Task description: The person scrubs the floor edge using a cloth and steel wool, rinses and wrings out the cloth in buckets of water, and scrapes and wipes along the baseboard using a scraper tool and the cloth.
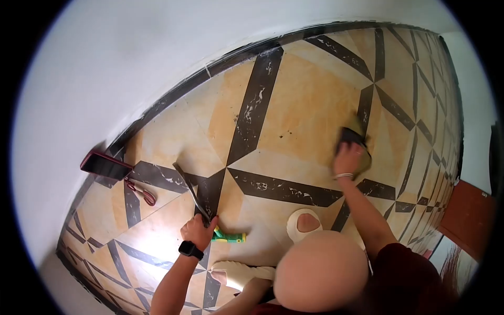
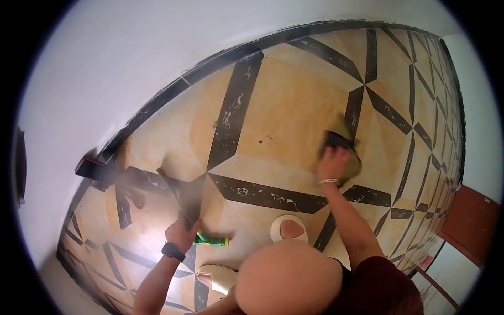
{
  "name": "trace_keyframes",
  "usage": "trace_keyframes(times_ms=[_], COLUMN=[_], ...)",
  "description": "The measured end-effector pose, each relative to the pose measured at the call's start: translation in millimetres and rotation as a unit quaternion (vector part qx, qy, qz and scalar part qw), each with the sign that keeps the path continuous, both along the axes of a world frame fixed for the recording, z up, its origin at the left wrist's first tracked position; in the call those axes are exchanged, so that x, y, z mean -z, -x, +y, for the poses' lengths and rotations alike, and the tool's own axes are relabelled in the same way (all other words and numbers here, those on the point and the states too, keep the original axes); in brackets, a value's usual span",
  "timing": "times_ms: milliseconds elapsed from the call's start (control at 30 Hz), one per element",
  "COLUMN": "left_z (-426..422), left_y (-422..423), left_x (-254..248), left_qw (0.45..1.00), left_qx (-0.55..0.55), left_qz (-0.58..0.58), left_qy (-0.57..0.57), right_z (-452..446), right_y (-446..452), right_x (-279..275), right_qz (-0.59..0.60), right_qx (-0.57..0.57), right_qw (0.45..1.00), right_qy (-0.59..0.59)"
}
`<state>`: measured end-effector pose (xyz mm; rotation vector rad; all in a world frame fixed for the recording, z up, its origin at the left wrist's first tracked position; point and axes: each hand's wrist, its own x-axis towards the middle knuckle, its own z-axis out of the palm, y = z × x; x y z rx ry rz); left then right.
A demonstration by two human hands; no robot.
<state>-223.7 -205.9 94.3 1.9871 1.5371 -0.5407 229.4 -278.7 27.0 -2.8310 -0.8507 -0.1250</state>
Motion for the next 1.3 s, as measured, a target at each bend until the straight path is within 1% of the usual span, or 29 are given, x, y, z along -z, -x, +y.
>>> trace_keyframes(times_ms=[33, 67, 133, 167, 200, 267, 333, 367, 400, 467, 500, 533, 567, 600, 633, 667, 700, 733, 767, 800, 833, 867, 900, 933, 967, 1067, 1133, 1200, 1300], left_z=[-3, -8, -18, -21, -21, -27, -40, -43, -47, -49, -51, -50, -49, -57, -38, -22, -42, -37, -31, -27, -26, -32, -44, -46, -41, -69, -56, -51, -47], left_y=[0, 0, -3, -1, 1, 10, 39, 53, 68, 87, 102, 109, 112, 135, 109, 85, 137, 133, 123, 116, 114, 126, 152, 163, 153, 215, 194, 179, 163], left_x=[2, 6, 6, 6, 4, -12, -20, -31, -39, -53, -53, -55, -53, -32, -44, -55, -6, -7, -8, -10, -6, 9, 31, 45, 50, 119, 112, 105, 98], left_qw=[0.999, 0.997, 0.991, 0.99, 0.99, 0.989, 0.993, 0.994, 0.996, 0.995, 0.991, 0.984, 0.976, 0.97, 0.956, 0.93, 0.906, 0.912, 0.913, 0.911, 0.907, 0.899, 0.884, 0.863, 0.903, 0.905, 0.917, 0.926, 0.935], left_qx=[-0.036, -0.072, -0.117, -0.126, -0.133, -0.136, -0.059, -0.052, -0.012, 0.089, 0.127, 0.168, 0.204, 0.167, 0.111, 0.051, 0.317, 0.342, 0.365, 0.386, 0.401, 0.432, 0.461, 0.487, 0.423, 0.411, 0.389, 0.37, 0.349], left_qz=[-0.02, -0.04, -0.06, -0.057, -0.054, -0.062, -0.098, -0.098, -0.092, -0.037, -0.03, -0.027, 0.019, 0.058, 0.079, 0.099, 0.057, 0.019, -0.019, -0.058, -0.058, -0.065, -0.072, -0.08, -0.068, -0.098, -0.085, -0.071, -0.056], left_qy=[-0.006, -0.009, -0.006, -0.002, 0.0, -0.005, -0.039, -0.005, 0.012, 0.021, 0.041, 0.052, 0.081, 0.165, 0.26, 0.35, 0.275, 0.228, 0.18, 0.132, 0.112, 0.039, -0.035, -0.111, -0.036, -0.054, -0.03, -0.01, 0.011], right_z=[29, 42, 81, 98, 115, 143, 160, 166, 169, 159, 145, 124, 101, 79, 55, 43, 13, 8, 11, 4, -1, -2, 11, 35, 58, 108, 167, 223, 289], right_y=[38, 72, 152, 189, 220, 262, 287, 286, 279, 248, 201, 176, 146, 103, 66, 25, -29, -67, -105, -152, -206, -238, -234, -223, -219, -263, -277, -266, -236], right_x=[-10, 9, -11, -13, -19, -13, 13, 15, 16, 33, -34, -22, -12, -36, -42, -83, -64, -79, -98, -95, -62, -31, -35, -45, -50, 7, 19, 12, 5], right_qz=[0.044, -0.013, 0.144, 0.187, 0.281, 0.352, 0.325, 0.488, 0.633, 0.857, 0.912, 0.92, 0.932, 0.94, 0.924, 0.912, 0.884, 0.836, 0.777, 0.748, 0.642, 0.51, 0.392, 0.247, 0.085, 0.018, 0.043, 0.122, 0.147], right_qx=[-0.036, -0.112, -0.153, -0.171, -0.158, -0.168, -0.192, -0.156, -0.117, 0.017, 0.128, 0.092, 0.125, 0.092, 0.093, 0.053, 0.039, 0.122, 0.107, 0.128, 0.067, 0.005, 0.037, 0.068, 0.094, 0.088, 0.064, 0.025, -0.053], right_qw=[0.998, 0.992, 0.972, 0.958, 0.941, 0.901, 0.871, 0.812, 0.727, 0.445, 0.299, 0.254, 0.155, 0.088, 0.093, 0.105, 0.259, 0.313, 0.416, 0.475, 0.634, 0.769, 0.895, 0.966, 0.978, 0.993, 0.993, 0.991, 0.986], right_qy=[0.001, -0.061, -0.103, -0.137, -0.106, -0.193, -0.316, -0.281, -0.238, -0.257, -0.25, -0.283, -0.304, -0.315, -0.358, -0.393, -0.388, -0.435, -0.461, -0.447, -0.425, -0.387, -0.21, -0.021, 0.167, 0.071, 0.084, 0.038, 0.053])
